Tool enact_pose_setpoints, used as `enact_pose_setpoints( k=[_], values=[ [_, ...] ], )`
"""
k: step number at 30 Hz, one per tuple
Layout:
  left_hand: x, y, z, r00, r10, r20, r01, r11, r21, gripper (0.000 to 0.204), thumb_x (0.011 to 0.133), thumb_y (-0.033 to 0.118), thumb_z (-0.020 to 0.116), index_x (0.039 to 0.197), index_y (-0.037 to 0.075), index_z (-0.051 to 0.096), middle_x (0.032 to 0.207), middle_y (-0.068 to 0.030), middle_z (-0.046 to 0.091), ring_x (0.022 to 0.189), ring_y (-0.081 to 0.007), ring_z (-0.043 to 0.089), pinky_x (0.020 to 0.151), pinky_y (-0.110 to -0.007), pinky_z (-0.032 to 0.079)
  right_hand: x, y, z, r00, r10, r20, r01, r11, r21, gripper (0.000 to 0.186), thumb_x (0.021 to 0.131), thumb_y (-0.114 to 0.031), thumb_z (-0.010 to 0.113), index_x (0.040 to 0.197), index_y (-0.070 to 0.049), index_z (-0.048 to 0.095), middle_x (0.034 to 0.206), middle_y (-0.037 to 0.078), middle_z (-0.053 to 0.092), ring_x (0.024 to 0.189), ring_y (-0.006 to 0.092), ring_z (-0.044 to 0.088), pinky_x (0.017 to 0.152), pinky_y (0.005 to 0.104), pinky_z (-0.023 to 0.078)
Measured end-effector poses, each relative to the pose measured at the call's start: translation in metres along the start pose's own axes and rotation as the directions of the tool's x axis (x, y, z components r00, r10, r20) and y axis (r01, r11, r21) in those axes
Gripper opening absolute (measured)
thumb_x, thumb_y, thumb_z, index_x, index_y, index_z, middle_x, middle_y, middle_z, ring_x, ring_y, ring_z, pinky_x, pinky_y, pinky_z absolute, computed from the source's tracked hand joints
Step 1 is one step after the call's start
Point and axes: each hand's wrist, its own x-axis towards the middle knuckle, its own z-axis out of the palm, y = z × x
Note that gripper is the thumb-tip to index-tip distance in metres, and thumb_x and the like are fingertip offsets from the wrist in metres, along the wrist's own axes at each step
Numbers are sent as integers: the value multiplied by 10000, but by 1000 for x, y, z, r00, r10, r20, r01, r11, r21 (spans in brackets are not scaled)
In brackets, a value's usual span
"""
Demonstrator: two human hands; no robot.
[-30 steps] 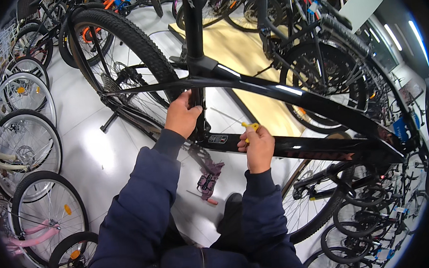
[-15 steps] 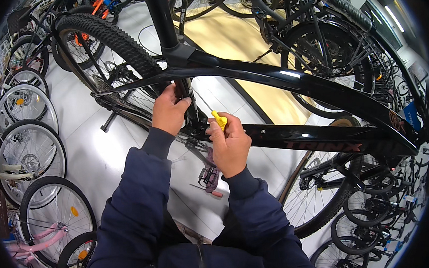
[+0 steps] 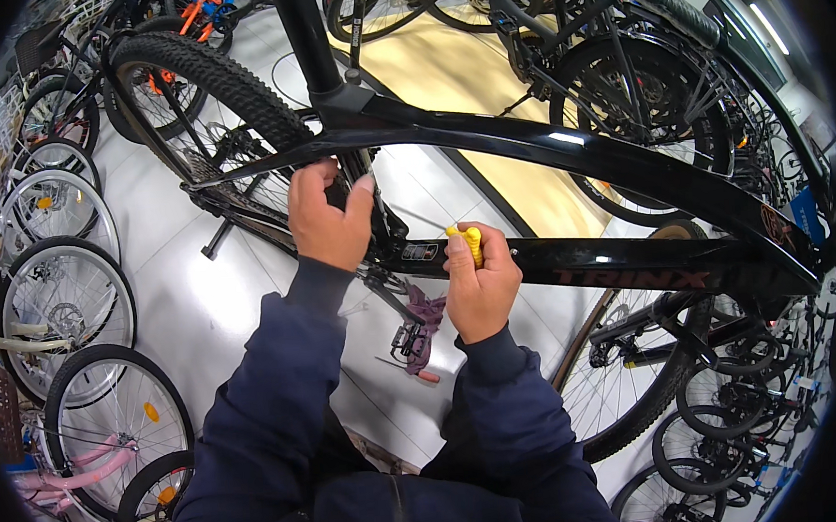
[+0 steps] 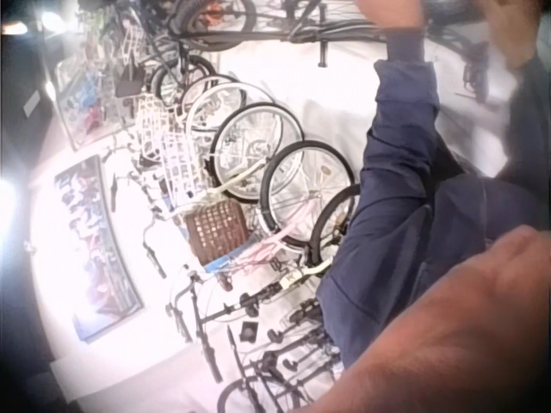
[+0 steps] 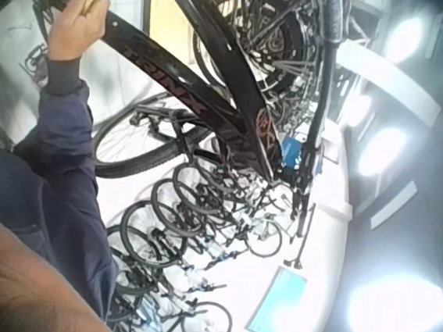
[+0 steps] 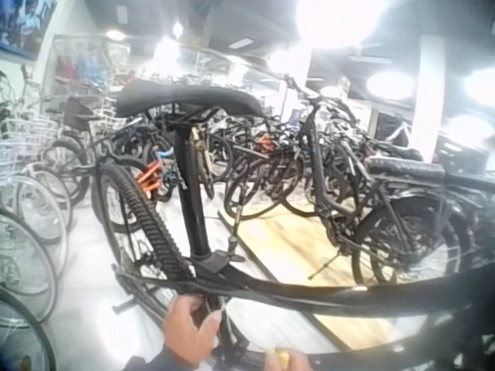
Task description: The person uses a yellow-handled screwdriver to tighten screws on the down tube of a black bicycle frame. They repeatedly insert the screwdriver, turn it clockwise, and reposition to work on different fasteners along the frame.
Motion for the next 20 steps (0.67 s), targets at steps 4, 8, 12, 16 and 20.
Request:
enact_pose_setpoints(
  k=[4,8,12,16,20],
  values=[
    [-5,14,-19,891,362,274,-332,931,-149,440,852,222,785,1204,-4,649,1132,-196,663,1026,-394,629,911,-434,506,1,2,0,993,58,100,-73,985,159,211,1024,-182,639,1079,21,645,847,38,655,676,70,589,633,225,502],
    [-19,24,-23,669,258,697,-85,958,-274,423,926,241,720,1269,27,597,1066,-193,681,926,-363,672,804,-416,538,4,2,7,959,135,249,-218,913,345,238,1030,-212,640,1066,23,644,851,29,649,681,73,588,636,224,499],
    [-5,16,-34,631,66,773,13,995,-96,264,922,250,725,1042,29,644,765,-152,646,666,-307,634,617,-395,485,15,0,18,964,114,239,-212,874,438,292,973,-177,709,1142,41,612,868,11,600,713,62,545,633,220,466],
    [17,-4,-60,724,-86,684,240,962,-132,241,885,239,755,881,5,697,627,-71,604,559,-125,532,550,-302,433,53,-4,31,985,87,152,-114,977,180,414,846,-49,725,1226,43,588,840,32,604,813,122,613,776,279,504],
    [25,-21,-68,811,-146,567,386,861,-331,286,910,281,762,953,1,732,663,-51,665,560,-128,522,562,-312,440,73,-11,67,900,-55,432,-17,987,160,763,840,-20,698,1543,-50,405,1281,191,650,1287,304,607,1098,348,429]
  ],
)
